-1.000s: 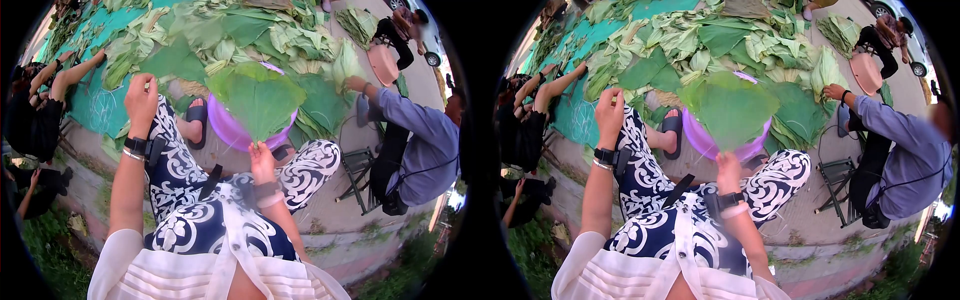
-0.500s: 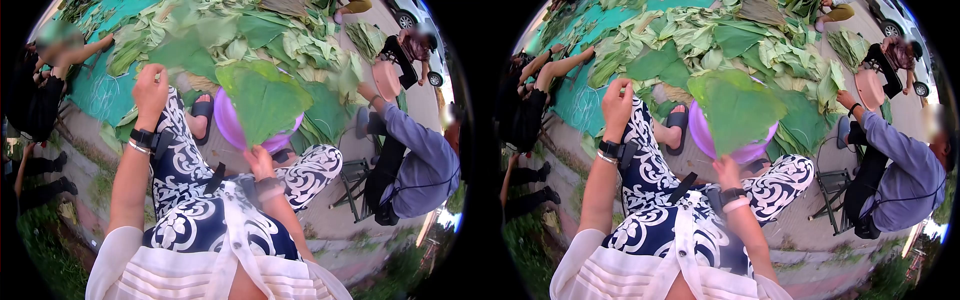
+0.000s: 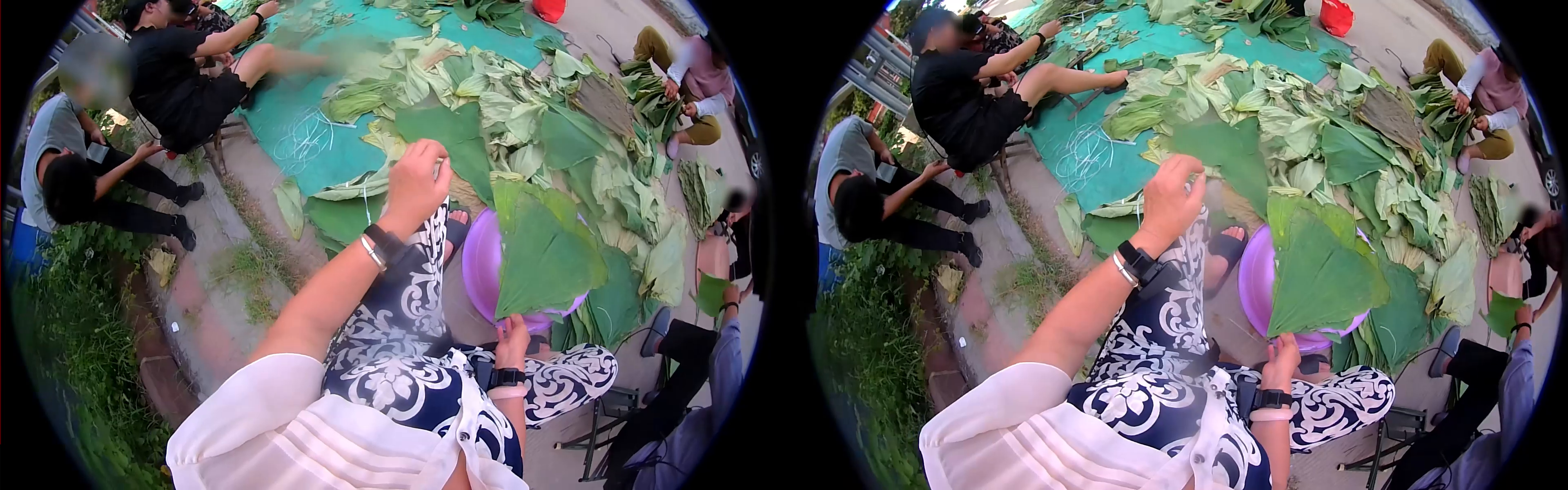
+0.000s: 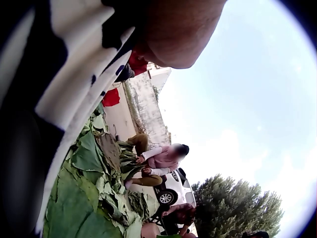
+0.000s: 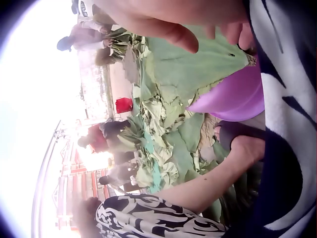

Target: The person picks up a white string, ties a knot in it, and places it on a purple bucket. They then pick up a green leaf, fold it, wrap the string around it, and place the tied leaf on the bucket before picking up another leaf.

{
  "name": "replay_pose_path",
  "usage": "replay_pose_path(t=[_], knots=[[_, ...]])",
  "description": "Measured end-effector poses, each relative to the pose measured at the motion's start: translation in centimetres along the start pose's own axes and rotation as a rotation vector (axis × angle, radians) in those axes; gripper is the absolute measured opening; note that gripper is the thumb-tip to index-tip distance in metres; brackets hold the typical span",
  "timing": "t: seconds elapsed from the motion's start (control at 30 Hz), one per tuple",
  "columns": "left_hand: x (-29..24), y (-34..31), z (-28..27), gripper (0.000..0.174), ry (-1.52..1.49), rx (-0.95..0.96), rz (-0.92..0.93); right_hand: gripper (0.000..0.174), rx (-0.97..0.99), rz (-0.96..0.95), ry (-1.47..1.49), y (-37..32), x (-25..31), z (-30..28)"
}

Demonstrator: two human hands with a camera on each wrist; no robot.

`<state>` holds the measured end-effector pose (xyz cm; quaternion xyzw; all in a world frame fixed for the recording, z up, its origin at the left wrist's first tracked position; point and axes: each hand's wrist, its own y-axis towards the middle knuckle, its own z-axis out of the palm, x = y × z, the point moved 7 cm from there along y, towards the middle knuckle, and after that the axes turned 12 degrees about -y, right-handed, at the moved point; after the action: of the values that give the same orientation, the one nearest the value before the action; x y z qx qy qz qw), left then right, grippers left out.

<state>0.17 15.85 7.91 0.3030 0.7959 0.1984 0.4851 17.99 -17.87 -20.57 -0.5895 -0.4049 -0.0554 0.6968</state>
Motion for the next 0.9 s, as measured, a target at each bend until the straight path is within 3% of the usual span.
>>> replay_pose_path(t=[0.2, 0.47, 0.77, 0.87, 0.9], knots=[[-0.2, -0.1, 0.2, 0.017, 0.019, 0.016, 0.002, 0.050, 0.101, -0.090, 0.079, 0.9, 0.3, 0.4], [-0.5, 0.2, 0.1, 0.022, 0.008, 0.025, -0.001, 0.052, 0.264, -0.197, 0.096, -3.3, 5.8, 2.1], [-0.9, 0.3, 0.2, 0.021, 0.054, 0.019, -0.010, 0.041, 0.371, -0.273, 0.204, -4.9, 11.2, 0.0], [-1.0, 0.4, 0.2, 0.021, 0.049, 0.028, -0.009, 0.038, 0.320, -0.885, -0.104, -11.0, 15.3, -0.8], [-1.0, 0.4, 0.3, 0.021, 0.050, 0.040, -0.013, 0.038, 0.270, -0.785, -0.054, -11.3, 15.9, -1.4]])
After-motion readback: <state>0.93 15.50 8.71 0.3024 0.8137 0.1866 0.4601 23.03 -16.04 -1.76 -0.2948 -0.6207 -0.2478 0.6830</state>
